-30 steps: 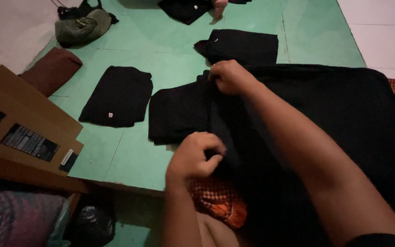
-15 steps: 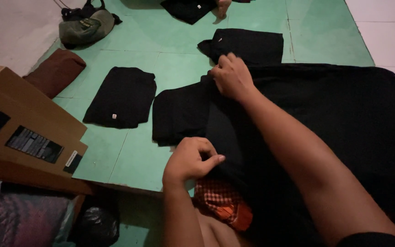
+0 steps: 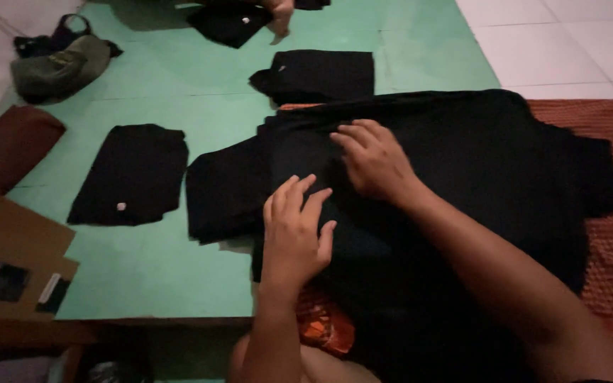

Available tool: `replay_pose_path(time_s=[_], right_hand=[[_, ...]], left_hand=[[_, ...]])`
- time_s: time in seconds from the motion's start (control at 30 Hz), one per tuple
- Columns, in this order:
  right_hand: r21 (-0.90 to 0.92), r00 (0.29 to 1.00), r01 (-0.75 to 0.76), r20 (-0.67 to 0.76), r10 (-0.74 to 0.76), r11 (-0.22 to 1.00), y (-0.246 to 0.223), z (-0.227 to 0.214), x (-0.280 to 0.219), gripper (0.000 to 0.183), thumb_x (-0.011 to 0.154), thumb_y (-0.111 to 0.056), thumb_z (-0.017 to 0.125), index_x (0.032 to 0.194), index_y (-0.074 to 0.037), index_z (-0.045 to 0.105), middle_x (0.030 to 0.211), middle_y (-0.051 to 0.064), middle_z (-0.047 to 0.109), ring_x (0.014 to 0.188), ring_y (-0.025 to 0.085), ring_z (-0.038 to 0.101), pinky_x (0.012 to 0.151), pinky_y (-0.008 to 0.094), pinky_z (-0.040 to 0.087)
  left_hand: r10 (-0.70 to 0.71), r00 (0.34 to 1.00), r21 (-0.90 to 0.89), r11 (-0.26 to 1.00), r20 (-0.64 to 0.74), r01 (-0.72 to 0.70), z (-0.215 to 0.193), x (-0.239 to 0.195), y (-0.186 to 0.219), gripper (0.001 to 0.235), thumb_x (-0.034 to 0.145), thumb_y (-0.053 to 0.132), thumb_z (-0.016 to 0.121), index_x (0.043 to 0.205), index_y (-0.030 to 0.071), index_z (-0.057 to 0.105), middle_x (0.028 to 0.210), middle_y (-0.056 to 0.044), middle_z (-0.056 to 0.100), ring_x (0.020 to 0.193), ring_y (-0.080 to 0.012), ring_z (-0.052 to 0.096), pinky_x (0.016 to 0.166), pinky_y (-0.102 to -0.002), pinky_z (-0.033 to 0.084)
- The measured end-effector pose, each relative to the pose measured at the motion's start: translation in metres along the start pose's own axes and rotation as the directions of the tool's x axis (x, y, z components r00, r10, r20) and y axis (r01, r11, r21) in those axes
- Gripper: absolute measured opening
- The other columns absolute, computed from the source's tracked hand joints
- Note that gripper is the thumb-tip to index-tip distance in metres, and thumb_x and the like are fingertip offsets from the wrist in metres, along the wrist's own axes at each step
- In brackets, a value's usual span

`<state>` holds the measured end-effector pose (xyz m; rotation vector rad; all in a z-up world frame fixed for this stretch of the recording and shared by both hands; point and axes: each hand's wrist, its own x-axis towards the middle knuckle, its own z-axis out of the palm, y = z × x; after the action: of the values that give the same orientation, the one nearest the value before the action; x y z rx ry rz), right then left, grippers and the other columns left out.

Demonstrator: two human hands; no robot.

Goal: The person folds a black t-shirt on a checkered mat placed on the floor. They smooth the fabric, fold the sleeves inward, and fold the shirt in half before placing it on a stack of other folded shirts.

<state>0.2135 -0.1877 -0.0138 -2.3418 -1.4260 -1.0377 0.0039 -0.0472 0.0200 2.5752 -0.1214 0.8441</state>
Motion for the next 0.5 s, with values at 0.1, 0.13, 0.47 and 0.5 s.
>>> replay_pose_path(time_s=[0.1,0.13,0.47,0.5], right_hand=[[-0.105,0.998,-0.063,0.004,0.064,0.993,0.057,-0.013,-0.037,0.051,0.081,-0.024,0.073,0.131,-0.015,0.068,0.126,0.009,0.066,0.118,0.030,0.060,0.099,0.043,0.045],[-0.111,0.998,-0.063,0.003,0.064,0.992,0.080,-0.016,-0.048,0.051,0.081,-0.024,0.073,0.131,-0.015,0.068,0.126,0.009,0.066,0.118,0.030,0.060,0.099,0.043,0.045],[-0.209,0.889,-0.320,0.271,0.369,0.924,0.161,-0.051,-0.091,0.082,0.094,-0.057,0.057,0.164,-0.017,0.042,0.155,0.028,0.046,0.139,0.054,0.044,0.112,0.062,0.037],[-0.227,0.861,-0.343,0.313,0.402,0.912,0.166,-0.047,-0.094,0.089,0.093,-0.066,0.052,0.166,-0.017,0.036,0.157,0.029,0.043,0.142,0.056,0.042,0.111,0.063,0.038]], left_hand=[[0.005,0.996,0.029,1.000,0.089,-0.007,0.011,0.008,0.011,0.058,0.084,0.021,0.073,0.138,0.004,0.060,0.142,-0.024,0.055,0.138,-0.0470,0.045,0.111,-0.060,0.032],[0.009,0.996,0.025,1.000,0.086,-0.011,0.012,0.016,0.013,0.058,0.084,0.021,0.073,0.138,0.004,0.060,0.142,-0.024,0.055,0.138,-0.0470,0.045,0.111,-0.060,0.032],[-0.138,0.915,0.276,0.961,0.378,0.031,0.101,0.109,-0.010,0.091,0.094,0.060,0.061,0.162,0.009,0.030,0.166,-0.029,0.021,0.153,-0.0548,0.018,0.112,-0.080,0.016],[-0.159,0.928,0.355,0.934,0.338,0.030,0.117,0.112,-0.023,0.092,0.093,0.067,0.057,0.164,0.016,0.029,0.169,-0.025,0.018,0.154,-0.0527,0.015,0.110,-0.082,0.017]])
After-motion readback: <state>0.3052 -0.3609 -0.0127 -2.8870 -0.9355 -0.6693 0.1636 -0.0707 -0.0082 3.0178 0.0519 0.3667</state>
